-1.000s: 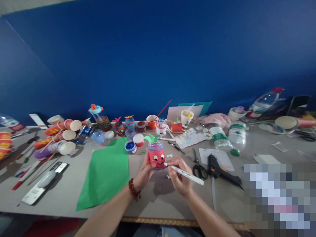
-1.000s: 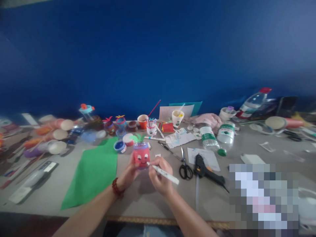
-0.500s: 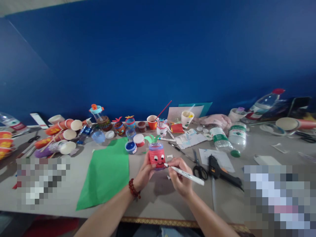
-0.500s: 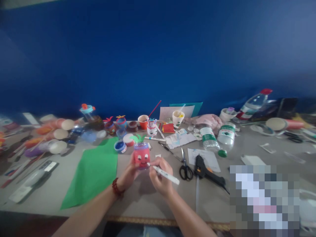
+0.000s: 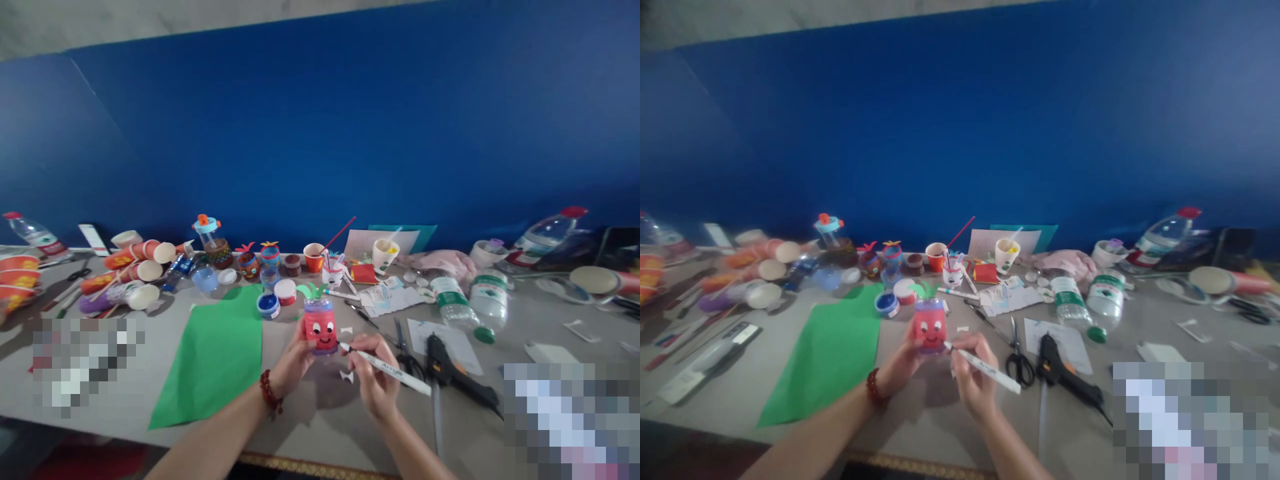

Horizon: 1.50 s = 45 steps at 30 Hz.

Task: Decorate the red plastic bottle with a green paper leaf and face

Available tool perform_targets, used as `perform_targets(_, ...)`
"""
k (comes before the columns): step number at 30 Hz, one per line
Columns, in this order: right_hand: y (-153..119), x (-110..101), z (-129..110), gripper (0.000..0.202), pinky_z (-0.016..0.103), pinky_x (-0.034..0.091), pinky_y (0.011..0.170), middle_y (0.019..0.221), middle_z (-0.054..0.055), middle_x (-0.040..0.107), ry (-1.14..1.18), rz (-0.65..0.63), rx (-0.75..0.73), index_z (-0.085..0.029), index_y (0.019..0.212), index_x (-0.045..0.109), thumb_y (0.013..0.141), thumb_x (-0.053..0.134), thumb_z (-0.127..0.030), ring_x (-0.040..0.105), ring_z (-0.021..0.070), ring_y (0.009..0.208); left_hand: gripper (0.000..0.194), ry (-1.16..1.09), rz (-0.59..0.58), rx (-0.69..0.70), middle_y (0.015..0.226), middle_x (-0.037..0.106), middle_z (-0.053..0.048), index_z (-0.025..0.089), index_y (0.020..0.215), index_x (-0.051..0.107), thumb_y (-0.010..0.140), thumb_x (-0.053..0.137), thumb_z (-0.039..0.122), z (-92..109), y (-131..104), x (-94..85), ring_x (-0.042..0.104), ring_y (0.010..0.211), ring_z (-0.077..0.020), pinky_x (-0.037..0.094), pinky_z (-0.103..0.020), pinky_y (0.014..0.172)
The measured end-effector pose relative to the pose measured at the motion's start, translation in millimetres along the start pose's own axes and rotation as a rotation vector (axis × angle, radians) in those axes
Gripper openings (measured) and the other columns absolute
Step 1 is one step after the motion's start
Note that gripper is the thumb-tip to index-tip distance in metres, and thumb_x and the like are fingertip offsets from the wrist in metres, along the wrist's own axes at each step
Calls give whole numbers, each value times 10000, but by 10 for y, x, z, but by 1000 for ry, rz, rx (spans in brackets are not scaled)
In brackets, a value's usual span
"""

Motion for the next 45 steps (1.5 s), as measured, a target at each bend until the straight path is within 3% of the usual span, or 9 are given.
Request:
perform_targets(7,-6,52,-60,53,246,399,495,685,-3,550,-24,-58,-59,-211,833,587,875,558,-226,489,136,558,555,-22,13,17,1074,675,-70,237,1249,534,721,700,205,-6,8,9,652,925,-218,526,-333,799)
perform_targets(14,-12,57,35,92,239,394,485,683,-3,554,12,-64,16,-202,823,583,881,557,-267,495,131,545,550,-23,-44,22,1152,657,-87,237,1251,543,730,719,263,0,0,-18,645,982,-235,492,-346,843)
perform_targets(17,-15,56,87,97,225,374,467,674,-15,547,60,-48,58,-197,823,582,877,569,-275,481,113,511,596,39,-105,41,1184,645,-92,240,1268,540,713,753,264,11,-27,-13,614,1061,-256,457,-366,909)
perform_targets(22,-2,43,134,93,205,352,442,617,-32,533,116,8,121,-195,808,578,864,582,-269,467,104,483,690,198,-81,70,1263,604,-84,280,1310,502,690,795,206,52,-55,-6,555,1173,-277,439,-386,969)
perform_targets(31,77,-51,106,93,212,395,460,627,-17,595,90,155,103,-190,801,577,835,591,-275,502,111,485,739,201,-73,61,1195,630,-87,283,1353,455,704,802,214,-14,-24,-96,621,1053,-246,475,-365,929)
perform_targets(37,58,-70,67,89,251,455,543,609,-35,584,16,129,62,-211,891,567,865,594,-291,573,146,557,756,256,-112,77,1233,608,-121,275,1377,421,720,795,279,21,-60,-25,598,1102,-283,446,-448,982)
perform_targets(45,76,-72,-75,80,287,478,611,700,-4,630,-72,78,-12,-218,909,550,873,602,-266,606,167,644,755,313,-97,115,1235,603,-112,293,1354,440,698,813,300,-25,-43,-63,592,1098,-278,442,-456,983)
Point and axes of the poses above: each hand's wrist, its own y-axis towards the middle knuckle, its own x-axis out of the palm, z = x × y, the point moved 5 cm from there along y, towards the middle knuckle
